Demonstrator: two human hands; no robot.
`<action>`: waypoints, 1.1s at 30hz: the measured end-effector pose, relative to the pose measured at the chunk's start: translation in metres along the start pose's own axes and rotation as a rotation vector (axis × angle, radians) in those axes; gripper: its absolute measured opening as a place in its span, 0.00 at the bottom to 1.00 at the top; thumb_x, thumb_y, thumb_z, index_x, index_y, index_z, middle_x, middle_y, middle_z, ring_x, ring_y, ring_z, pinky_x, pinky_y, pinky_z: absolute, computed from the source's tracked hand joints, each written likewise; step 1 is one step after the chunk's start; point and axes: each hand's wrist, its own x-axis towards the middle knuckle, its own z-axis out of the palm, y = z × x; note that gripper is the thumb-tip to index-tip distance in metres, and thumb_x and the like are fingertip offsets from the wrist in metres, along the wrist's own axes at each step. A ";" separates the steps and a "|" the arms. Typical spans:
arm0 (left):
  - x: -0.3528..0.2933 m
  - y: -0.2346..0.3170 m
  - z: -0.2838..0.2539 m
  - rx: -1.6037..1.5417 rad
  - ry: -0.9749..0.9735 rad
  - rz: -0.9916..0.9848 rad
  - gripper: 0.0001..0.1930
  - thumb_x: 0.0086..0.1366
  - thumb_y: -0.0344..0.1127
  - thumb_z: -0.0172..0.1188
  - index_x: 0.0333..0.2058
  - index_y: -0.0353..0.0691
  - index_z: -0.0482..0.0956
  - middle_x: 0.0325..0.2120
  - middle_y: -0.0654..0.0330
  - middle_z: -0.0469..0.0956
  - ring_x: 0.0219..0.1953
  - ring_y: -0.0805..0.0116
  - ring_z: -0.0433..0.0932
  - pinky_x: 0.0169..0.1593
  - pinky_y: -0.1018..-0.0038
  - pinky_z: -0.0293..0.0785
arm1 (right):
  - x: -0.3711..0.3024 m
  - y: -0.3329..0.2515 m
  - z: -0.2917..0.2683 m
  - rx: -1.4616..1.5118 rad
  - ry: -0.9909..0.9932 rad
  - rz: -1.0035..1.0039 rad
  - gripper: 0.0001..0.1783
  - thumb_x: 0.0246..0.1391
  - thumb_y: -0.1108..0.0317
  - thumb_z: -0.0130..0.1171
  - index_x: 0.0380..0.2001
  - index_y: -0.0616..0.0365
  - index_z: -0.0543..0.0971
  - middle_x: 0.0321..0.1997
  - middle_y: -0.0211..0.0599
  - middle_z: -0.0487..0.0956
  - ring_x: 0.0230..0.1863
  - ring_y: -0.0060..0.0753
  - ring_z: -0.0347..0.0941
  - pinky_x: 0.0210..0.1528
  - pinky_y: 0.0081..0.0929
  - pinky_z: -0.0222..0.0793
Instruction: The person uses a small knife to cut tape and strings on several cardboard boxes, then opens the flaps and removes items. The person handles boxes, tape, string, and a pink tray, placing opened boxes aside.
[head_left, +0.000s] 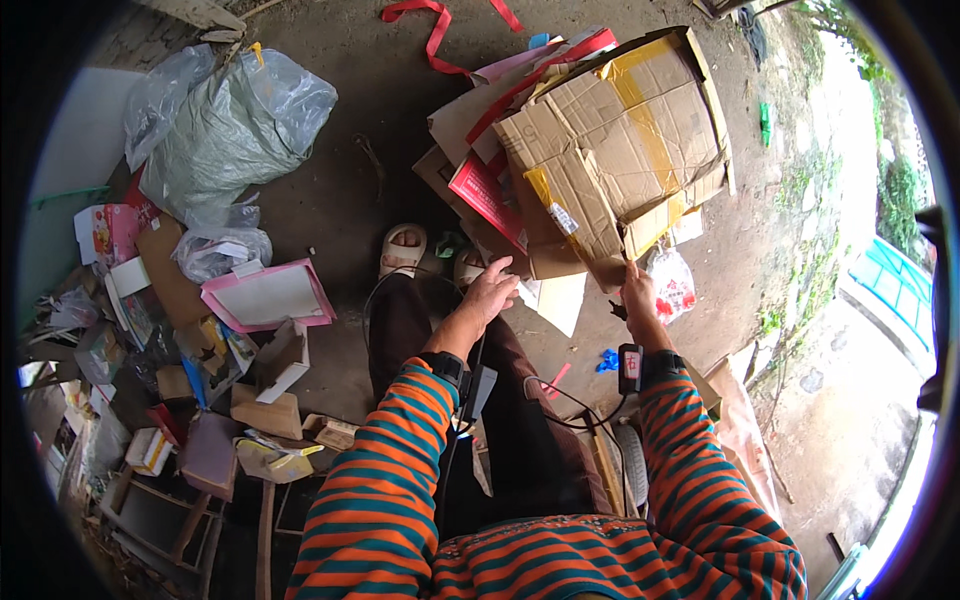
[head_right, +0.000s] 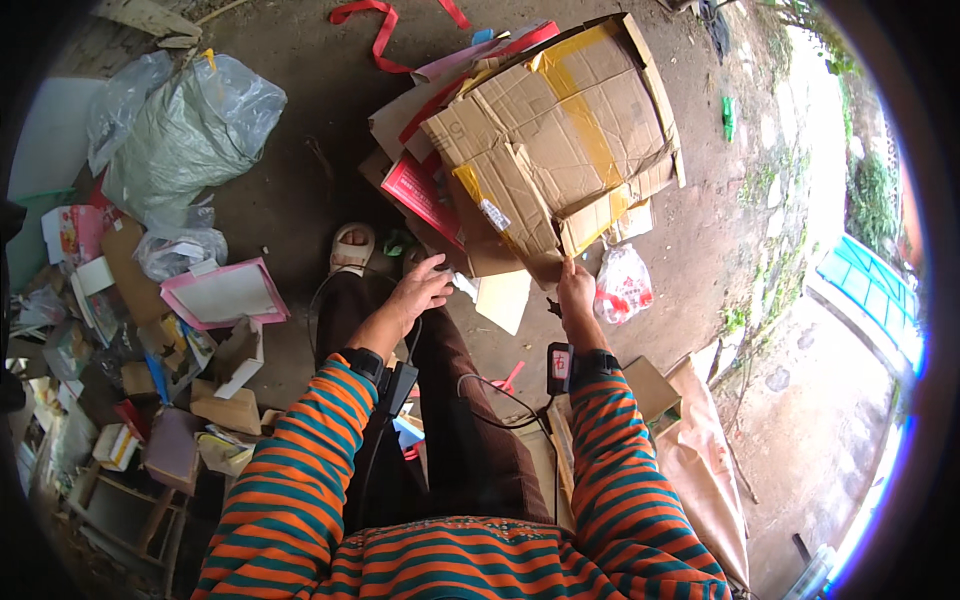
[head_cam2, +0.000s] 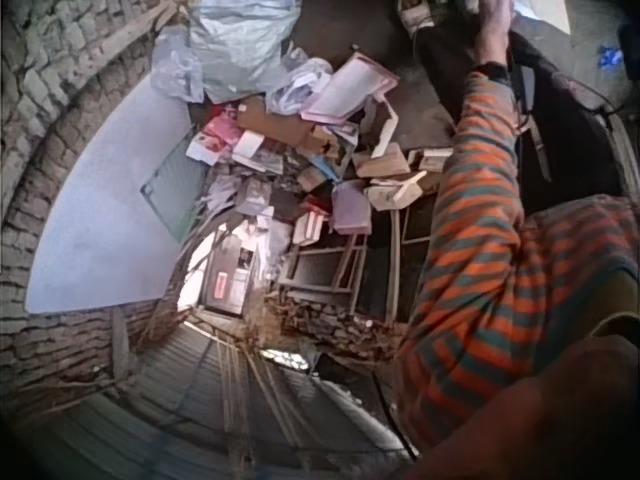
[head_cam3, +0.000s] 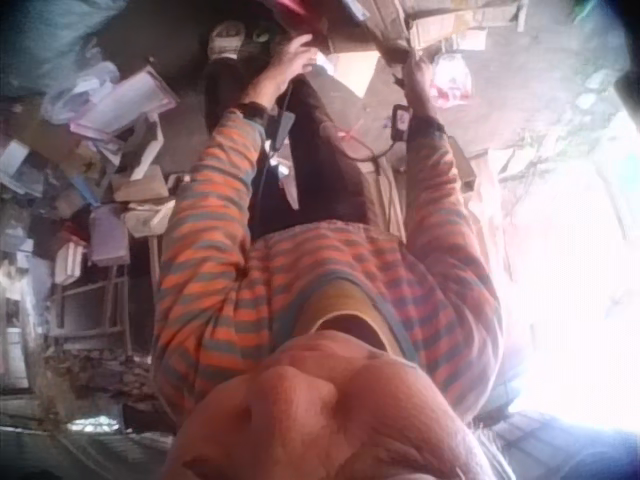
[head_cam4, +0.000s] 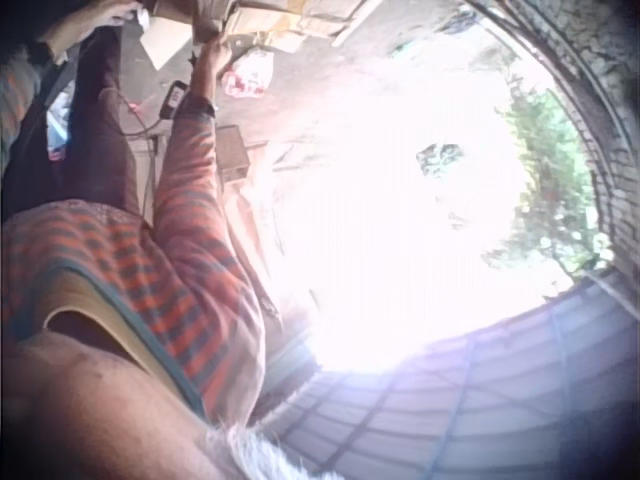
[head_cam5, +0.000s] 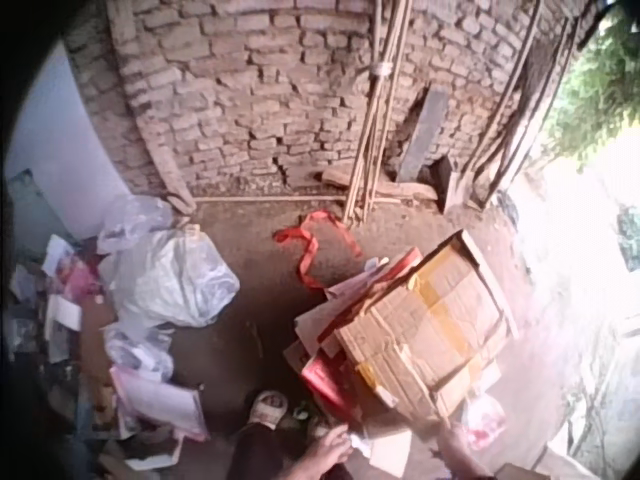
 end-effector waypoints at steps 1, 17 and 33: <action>-0.001 -0.003 0.002 -0.011 -0.013 0.002 0.31 0.70 0.43 0.55 0.68 0.44 0.58 0.53 0.58 0.76 0.50 0.67 0.77 0.53 0.69 0.74 | 0.003 0.001 -0.002 -0.033 0.038 0.010 0.25 0.67 0.49 0.50 0.31 0.63 0.80 0.15 0.28 0.70 0.16 0.23 0.63 0.21 0.29 0.61; -0.115 -0.055 -0.057 -0.185 0.102 0.105 0.30 0.72 0.47 0.54 0.67 0.44 0.60 0.55 0.52 0.74 0.51 0.66 0.77 0.54 0.70 0.73 | -0.030 -0.007 -0.086 -0.229 -0.129 0.062 0.12 0.53 0.60 0.58 0.23 0.57 0.78 0.14 0.25 0.67 0.14 0.20 0.59 0.17 0.27 0.54; -0.285 -0.192 -0.240 -0.913 0.695 0.418 0.18 0.70 0.44 0.54 0.53 0.43 0.74 0.41 0.56 0.81 0.38 0.66 0.82 0.40 0.71 0.78 | -0.306 -0.189 0.160 -0.351 -1.024 -0.154 0.09 0.64 0.68 0.53 0.38 0.60 0.81 0.15 0.17 0.62 0.13 0.12 0.54 0.15 0.16 0.47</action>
